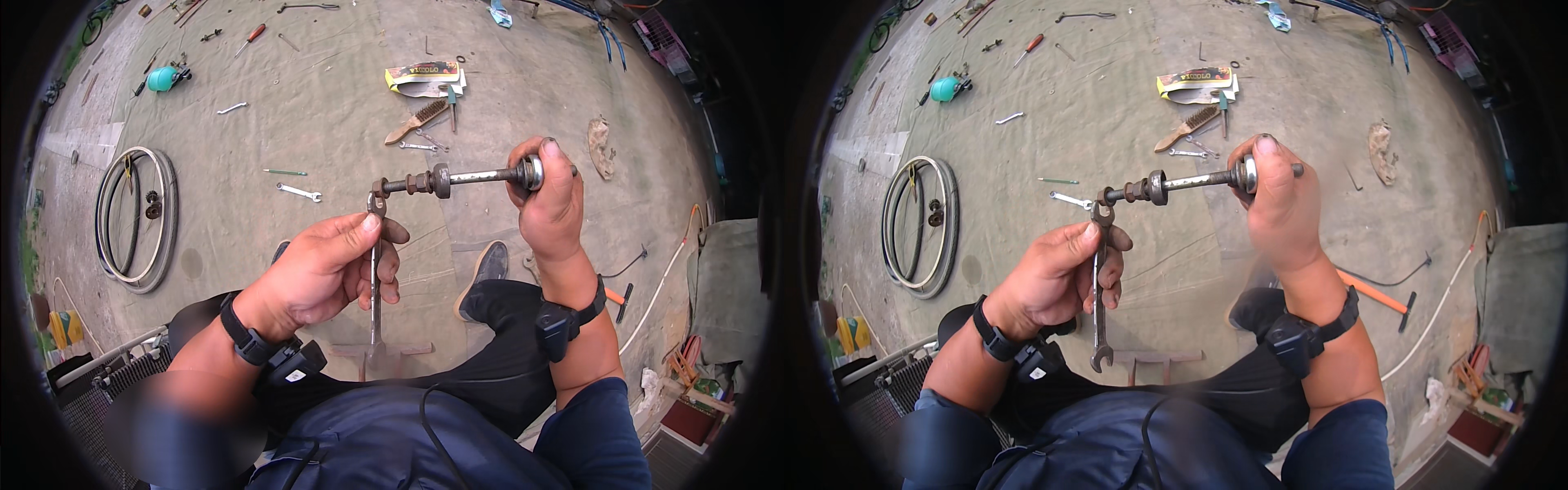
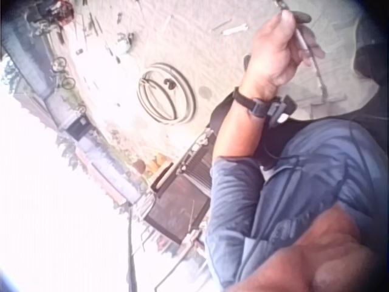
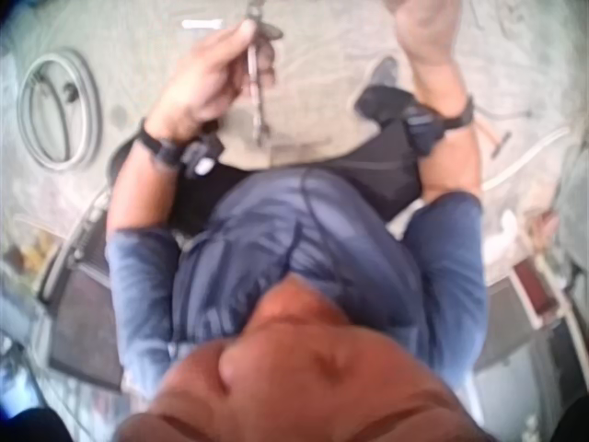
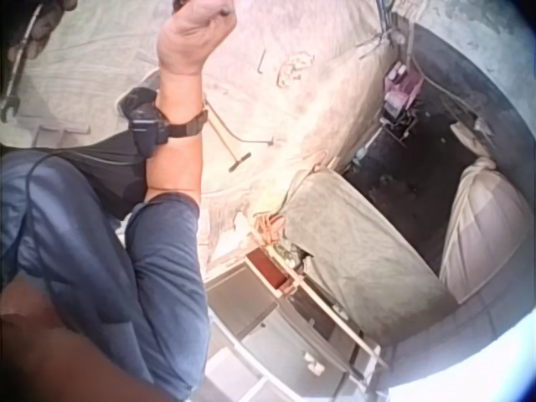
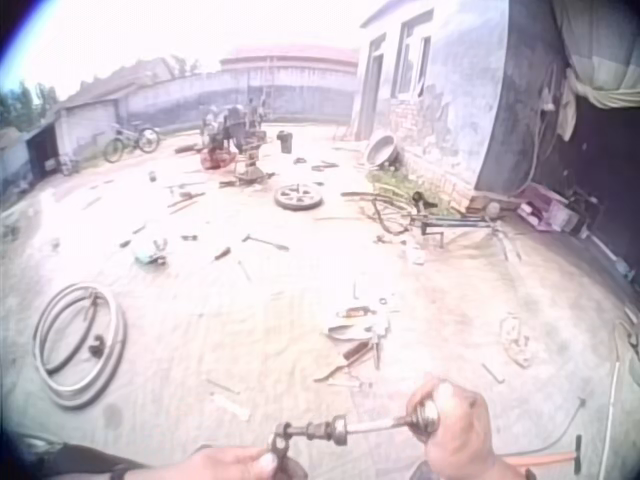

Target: The person assembles a mechanical component by threading a nut onto a threaded rod and tightening it with a wrench. They repeatedly adjust the nut and rod, using the wrench to secure the assembly.

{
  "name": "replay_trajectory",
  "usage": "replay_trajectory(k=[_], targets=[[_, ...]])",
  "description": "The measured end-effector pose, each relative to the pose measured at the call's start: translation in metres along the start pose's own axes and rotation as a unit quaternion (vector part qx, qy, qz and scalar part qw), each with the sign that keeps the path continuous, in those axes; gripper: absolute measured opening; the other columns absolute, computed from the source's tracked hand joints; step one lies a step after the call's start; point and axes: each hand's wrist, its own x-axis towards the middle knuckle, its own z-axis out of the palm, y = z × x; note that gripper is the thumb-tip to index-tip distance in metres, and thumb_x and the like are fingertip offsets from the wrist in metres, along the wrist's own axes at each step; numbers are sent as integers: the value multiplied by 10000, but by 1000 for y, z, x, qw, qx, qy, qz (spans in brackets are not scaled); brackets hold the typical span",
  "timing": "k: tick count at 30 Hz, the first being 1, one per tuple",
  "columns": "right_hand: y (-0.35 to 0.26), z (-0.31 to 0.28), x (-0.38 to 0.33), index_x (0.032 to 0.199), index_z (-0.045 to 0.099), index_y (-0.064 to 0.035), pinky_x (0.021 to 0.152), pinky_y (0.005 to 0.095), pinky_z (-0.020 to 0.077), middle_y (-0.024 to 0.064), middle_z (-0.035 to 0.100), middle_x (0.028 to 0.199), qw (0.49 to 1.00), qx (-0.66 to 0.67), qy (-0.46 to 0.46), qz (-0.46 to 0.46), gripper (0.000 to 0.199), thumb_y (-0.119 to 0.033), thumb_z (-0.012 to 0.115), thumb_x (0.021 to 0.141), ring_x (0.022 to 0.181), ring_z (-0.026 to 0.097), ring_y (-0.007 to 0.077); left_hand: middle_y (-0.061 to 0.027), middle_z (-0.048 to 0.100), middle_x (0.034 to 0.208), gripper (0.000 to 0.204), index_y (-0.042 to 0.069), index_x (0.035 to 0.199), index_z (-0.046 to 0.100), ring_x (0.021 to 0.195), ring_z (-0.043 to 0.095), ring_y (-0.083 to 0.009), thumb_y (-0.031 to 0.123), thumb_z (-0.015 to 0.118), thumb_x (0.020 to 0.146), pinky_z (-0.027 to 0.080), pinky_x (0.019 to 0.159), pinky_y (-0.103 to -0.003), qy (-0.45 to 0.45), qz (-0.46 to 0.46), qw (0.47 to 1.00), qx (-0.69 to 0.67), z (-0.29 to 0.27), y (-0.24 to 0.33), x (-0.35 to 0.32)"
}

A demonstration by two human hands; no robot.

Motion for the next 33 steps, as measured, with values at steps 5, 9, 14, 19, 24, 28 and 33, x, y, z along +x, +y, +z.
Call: replay_trajectory(k=[5,9,14,19,24,28,33], targets=[[1,-3,-2,802,578,-12,540,277,301,3,464,641,996,-49,-40,-63,549,-475,378,1020,588,402,88,-91,654,858,396,-12,1215,580,775,722,-266,350,471,1100,535,525,-265,-37,2,998,-54,-5,1,2],[0,-2,-3,820,575,-4,537,281,303,22,483,644,997,-50,-40,-40,571,-495,357,1015,576,404,93,-79,645,850,365,9,1192,583,761,709,-247,348,493,1093,535,548,-271,-19,10,999,-29,0,0,0],[4,8,0,792,549,-48,479,271,281,13,426,591,990,128,-26,61,534,-478,363,1049,503,348,93,-58,646,857,295,50,1091,569,770,697,-210,343,536,1080,528,612,-264,12,85,991,98,6,0,-2],[15,14,4,796,507,-88,381,273,218,-17,321,526,893,339,-114,274,478,-463,377,1062,395,241,92,-101,637,864,177,37,999,565,755,662,-290,72,717,914,498,616,-356,93,369,697,608,-1,15,-3],[18,21,3,799,520,-96,379,268,213,-27,291,513,900,324,-108,270,470,-460,382,1062,385,236,92,-121,619,831,243,26,1036,583,710,622,-293,-45,701,837,472,615,-397,128,393,534,737,-15,39,-4],[9,6,8,838,532,-79,391,274,220,-17,320,526,936,304,-42,173,478,-461,364,1072,405,245,95,-68,639,812,115,23,1077,581,707,640,-172,104,622,1006,489,612,-316,137,177,773,593,-17,28,-13],[10,2,8,869,541,-60,434,267,254,0,366,548,974,213,-20,73,477,-446,354,1077,456,287,92,-43,642,822,317,15,1176,578,784,687,-143,313,501,1099,518,618,-255,27,33,963,266,8,13,-13]])
